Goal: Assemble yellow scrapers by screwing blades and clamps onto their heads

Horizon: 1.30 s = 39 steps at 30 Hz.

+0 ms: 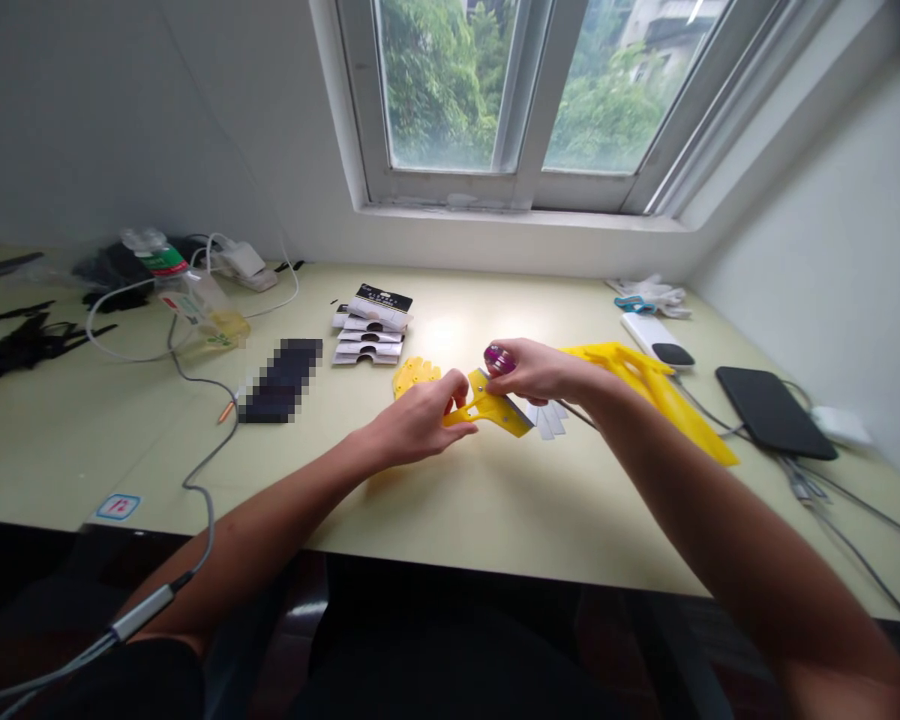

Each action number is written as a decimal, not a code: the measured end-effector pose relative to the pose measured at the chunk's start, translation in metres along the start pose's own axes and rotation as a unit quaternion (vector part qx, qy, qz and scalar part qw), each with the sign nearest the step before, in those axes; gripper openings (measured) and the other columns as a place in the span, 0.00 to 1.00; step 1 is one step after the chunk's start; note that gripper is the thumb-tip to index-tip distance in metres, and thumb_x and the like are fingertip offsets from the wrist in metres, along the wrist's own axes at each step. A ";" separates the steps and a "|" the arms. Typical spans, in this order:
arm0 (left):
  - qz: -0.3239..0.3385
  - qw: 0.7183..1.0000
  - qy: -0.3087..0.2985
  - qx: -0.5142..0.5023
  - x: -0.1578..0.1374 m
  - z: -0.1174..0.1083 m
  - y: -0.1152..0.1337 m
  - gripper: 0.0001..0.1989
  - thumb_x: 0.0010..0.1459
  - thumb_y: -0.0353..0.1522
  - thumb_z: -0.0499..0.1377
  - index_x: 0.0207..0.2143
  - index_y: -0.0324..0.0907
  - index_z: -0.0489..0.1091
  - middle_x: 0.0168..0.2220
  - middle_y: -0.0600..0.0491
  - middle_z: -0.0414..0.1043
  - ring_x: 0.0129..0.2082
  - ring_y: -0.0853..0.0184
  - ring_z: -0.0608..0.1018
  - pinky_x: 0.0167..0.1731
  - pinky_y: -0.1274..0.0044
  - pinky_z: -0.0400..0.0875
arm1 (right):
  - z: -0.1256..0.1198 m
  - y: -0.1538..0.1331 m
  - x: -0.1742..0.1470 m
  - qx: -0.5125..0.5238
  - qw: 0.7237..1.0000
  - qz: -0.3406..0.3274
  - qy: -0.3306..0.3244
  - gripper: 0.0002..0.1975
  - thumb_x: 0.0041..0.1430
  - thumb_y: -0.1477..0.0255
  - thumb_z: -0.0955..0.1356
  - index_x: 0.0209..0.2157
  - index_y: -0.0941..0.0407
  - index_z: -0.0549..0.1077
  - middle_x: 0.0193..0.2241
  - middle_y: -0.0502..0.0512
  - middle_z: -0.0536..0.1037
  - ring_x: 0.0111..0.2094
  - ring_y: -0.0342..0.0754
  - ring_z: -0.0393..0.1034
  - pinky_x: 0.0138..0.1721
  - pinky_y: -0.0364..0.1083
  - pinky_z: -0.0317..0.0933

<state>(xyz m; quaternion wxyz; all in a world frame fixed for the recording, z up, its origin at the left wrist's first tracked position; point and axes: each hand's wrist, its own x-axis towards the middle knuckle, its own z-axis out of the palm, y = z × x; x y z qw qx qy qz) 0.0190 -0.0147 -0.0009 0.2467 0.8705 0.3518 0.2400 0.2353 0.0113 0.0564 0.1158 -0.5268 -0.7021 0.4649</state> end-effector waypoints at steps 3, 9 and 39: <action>0.000 1.000 -0.005 -0.010 -0.001 0.001 0.000 0.15 0.56 0.36 0.64 0.38 0.44 0.59 0.33 0.56 0.68 0.27 0.70 0.71 0.28 0.77 0.64 | 0.000 0.002 0.002 0.052 0.999 0.000 -0.014 0.14 0.48 0.75 0.72 0.28 0.54 0.60 0.18 0.42 0.62 0.14 0.35 0.53 0.12 0.38 0.46; -0.017 0.998 -0.005 -0.058 -0.002 0.002 0.000 0.18 0.58 0.37 0.63 0.45 0.44 0.57 0.37 0.52 0.74 0.32 0.68 0.74 0.32 0.76 0.68 | 0.001 0.003 0.000 0.087 0.996 -0.007 -0.009 0.12 0.50 0.74 0.72 0.33 0.55 0.65 0.19 0.43 0.65 0.14 0.35 0.54 0.12 0.38 0.48; 0.163 0.950 -0.148 0.222 -0.011 0.016 0.008 0.16 0.68 0.33 0.49 0.54 0.47 0.71 0.44 0.47 0.69 0.38 0.65 0.74 0.33 0.76 0.68 | 0.020 -0.036 -0.077 0.378 0.769 -0.350 0.379 0.16 0.57 0.68 0.69 0.23 0.51 0.57 0.13 0.41 0.56 0.09 0.36 0.43 0.06 0.40 0.36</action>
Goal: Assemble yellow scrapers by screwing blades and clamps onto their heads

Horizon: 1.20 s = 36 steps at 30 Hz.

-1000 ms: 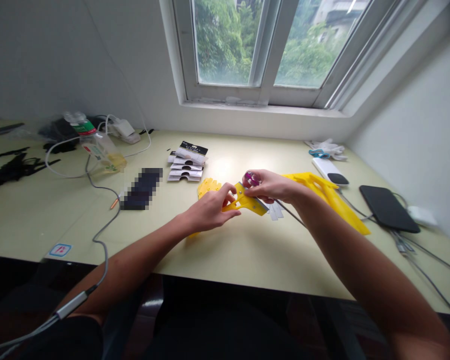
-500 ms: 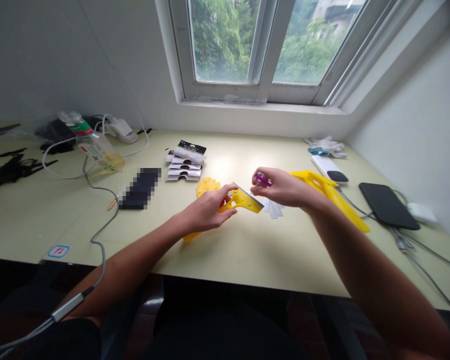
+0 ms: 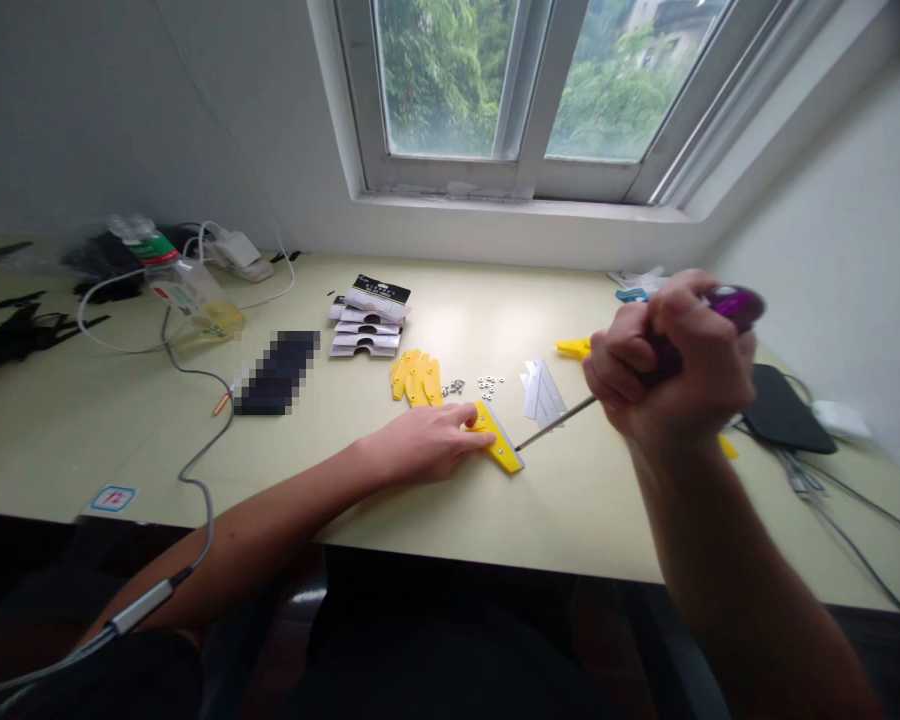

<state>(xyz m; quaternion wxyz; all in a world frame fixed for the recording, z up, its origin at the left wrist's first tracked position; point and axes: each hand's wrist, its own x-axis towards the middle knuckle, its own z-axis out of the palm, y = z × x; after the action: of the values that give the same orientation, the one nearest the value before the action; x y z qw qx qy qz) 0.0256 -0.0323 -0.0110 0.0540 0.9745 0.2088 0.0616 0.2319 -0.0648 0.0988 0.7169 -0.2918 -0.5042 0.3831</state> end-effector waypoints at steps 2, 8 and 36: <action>0.001 1.000 -0.002 0.014 0.000 -0.001 0.001 0.16 0.69 0.33 0.48 0.54 0.47 0.70 0.43 0.47 0.69 0.38 0.65 0.74 0.33 0.76 0.68 | 0.001 0.009 -0.002 0.031 0.999 0.001 0.027 0.16 0.55 0.69 0.69 0.22 0.52 0.57 0.13 0.41 0.56 0.09 0.36 0.44 0.06 0.40 0.35; -0.001 0.999 -0.012 0.034 0.000 -0.001 0.001 0.16 0.68 0.32 0.48 0.54 0.46 0.69 0.42 0.47 0.69 0.38 0.65 0.74 0.33 0.76 0.68 | 0.000 0.014 -0.004 0.050 0.998 0.010 0.042 0.15 0.54 0.71 0.70 0.22 0.52 0.58 0.13 0.41 0.56 0.09 0.36 0.45 0.06 0.39 0.36; -0.007 1.000 -0.013 0.024 0.001 -0.004 0.001 0.16 0.68 0.33 0.50 0.54 0.48 0.70 0.42 0.48 0.70 0.38 0.66 0.74 0.31 0.77 0.66 | 0.014 0.029 -0.014 -0.179 0.960 -0.214 -0.035 0.09 0.63 0.62 0.66 0.43 0.45 0.63 0.23 0.42 0.67 0.17 0.41 0.63 0.16 0.42 0.57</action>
<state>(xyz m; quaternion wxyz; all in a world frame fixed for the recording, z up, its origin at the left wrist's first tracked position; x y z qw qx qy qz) 0.0263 -0.0326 -0.0072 0.0335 0.9747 0.2168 0.0435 0.2089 -0.0601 0.0727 0.7004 -0.2867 -0.6398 0.1340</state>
